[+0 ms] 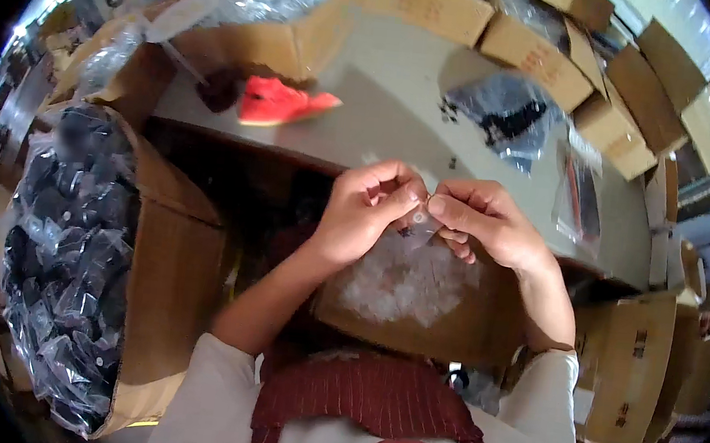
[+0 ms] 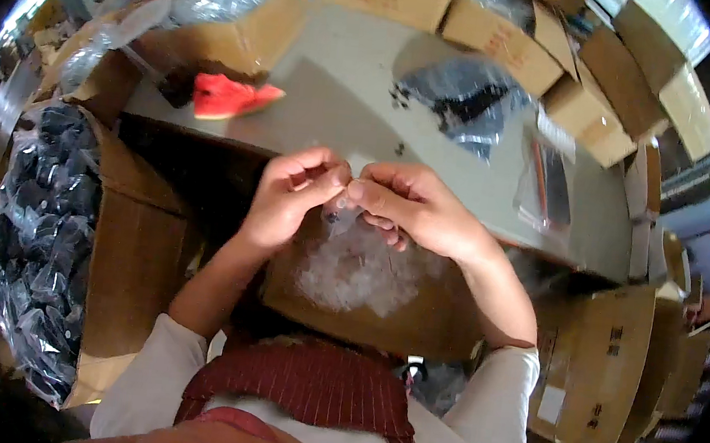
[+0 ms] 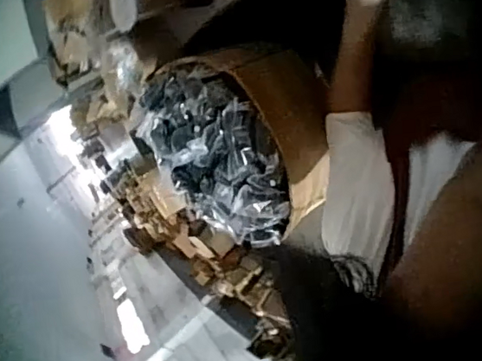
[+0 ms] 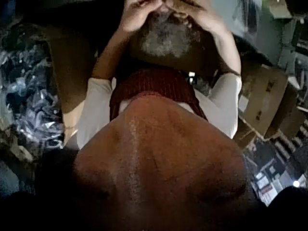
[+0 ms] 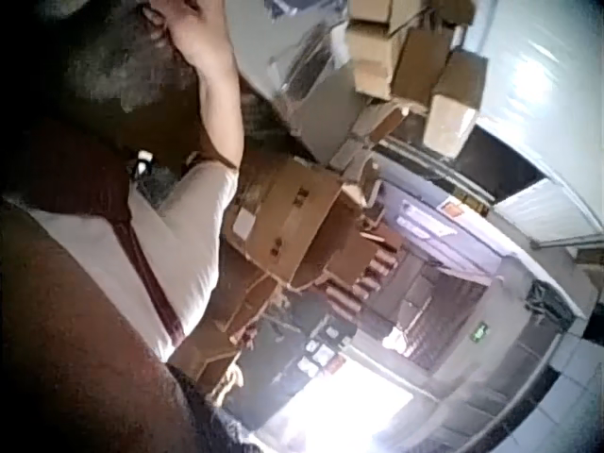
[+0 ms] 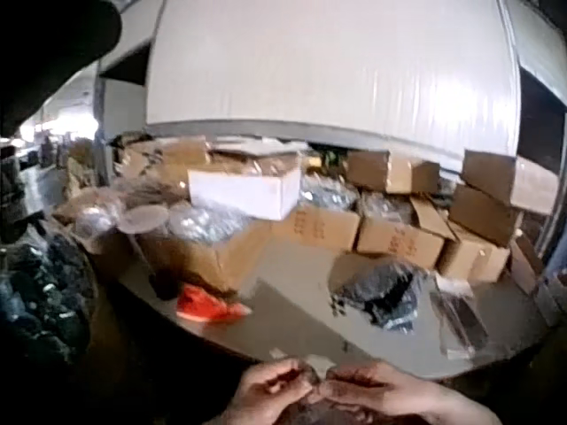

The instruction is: Packaging small metal hardware parts into individual plastic bags at a warehouse workbench.

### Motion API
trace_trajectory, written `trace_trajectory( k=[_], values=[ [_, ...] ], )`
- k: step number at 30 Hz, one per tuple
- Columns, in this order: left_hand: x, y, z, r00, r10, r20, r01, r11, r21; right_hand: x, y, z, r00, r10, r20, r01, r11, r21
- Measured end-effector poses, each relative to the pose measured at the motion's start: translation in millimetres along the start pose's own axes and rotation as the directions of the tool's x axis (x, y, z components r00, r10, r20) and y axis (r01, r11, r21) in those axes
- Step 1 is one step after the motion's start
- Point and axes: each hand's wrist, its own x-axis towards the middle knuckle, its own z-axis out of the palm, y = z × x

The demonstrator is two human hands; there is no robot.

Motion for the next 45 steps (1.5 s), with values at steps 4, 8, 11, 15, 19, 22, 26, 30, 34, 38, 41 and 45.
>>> trace_trajectory(
  k=[4,8,11,15,19,22,26,30,34,38,41,45],
  values=[
    [0.9,-36.6,0.1,0.935,-0.352,-0.038,0.343,0.877,0.336,52.5,-62.5,-16.7,0.941,-0.318,-0.117,0.296,0.939,-0.176],
    [-9.8,-96.5,33.1,0.922,-0.372,0.109,-0.085,0.08,0.993,148.3,-140.7,-59.6,0.757,-0.654,-0.007,0.638,0.741,-0.211],
    [-10.9,-129.4,29.7,0.759,-0.651,0.007,-0.157,-0.173,0.972,173.4,-152.7,-46.9,0.776,-0.601,-0.191,0.569,0.798,-0.199],
    [-7.3,-128.1,9.8,0.657,-0.718,0.23,-0.285,0.045,0.957,131.8,-96.7,-26.5,0.88,-0.474,-0.027,0.454,0.856,-0.246],
    [-2.1,-93.7,3.8,0.855,-0.501,0.134,-0.053,0.172,0.984,63.8,-44.7,-12.5,0.935,-0.347,0.077,0.355,0.898,-0.261],
    [-4.8,-70.8,-7.9,0.958,-0.253,0.133,-0.02,0.406,0.914,14.4,-19.3,-12.8,0.959,-0.279,-0.047,0.256,0.928,-0.271],
    [-25.3,-38.0,-8.8,0.945,-0.321,0.063,0.255,0.843,0.474,-26.3,38.1,-16.7,0.985,-0.095,-0.141,0.053,0.961,-0.273],
    [-33.4,-40.8,7.4,0.957,-0.264,0.122,0.227,0.94,0.255,-50.4,76.7,-6.0,0.994,0.067,-0.09,-0.09,0.954,-0.286],
    [-40.1,-40.9,21.0,0.972,-0.213,0.096,0.193,0.964,0.183,-61.1,84.9,5.0,0.992,0.029,-0.122,-0.045,0.99,-0.131],
    [-45.4,-35.9,35.4,0.968,-0.245,-0.06,0.252,0.953,0.171,-62.5,95.1,14.8,0.967,-0.008,-0.255,0.022,0.998,0.053],
    [-48.3,-41.0,33.3,0.975,-0.221,-0.016,0.218,0.942,0.255,-62.6,106.1,18.8,0.963,-0.047,-0.265,0.062,0.997,0.05],
    [-49.2,-39.7,32.8,0.995,0.028,0.099,-0.09,0.701,0.707,-54.3,104.3,22.3,0.86,-0.459,-0.224,0.212,0.72,-0.661]
  ],
)
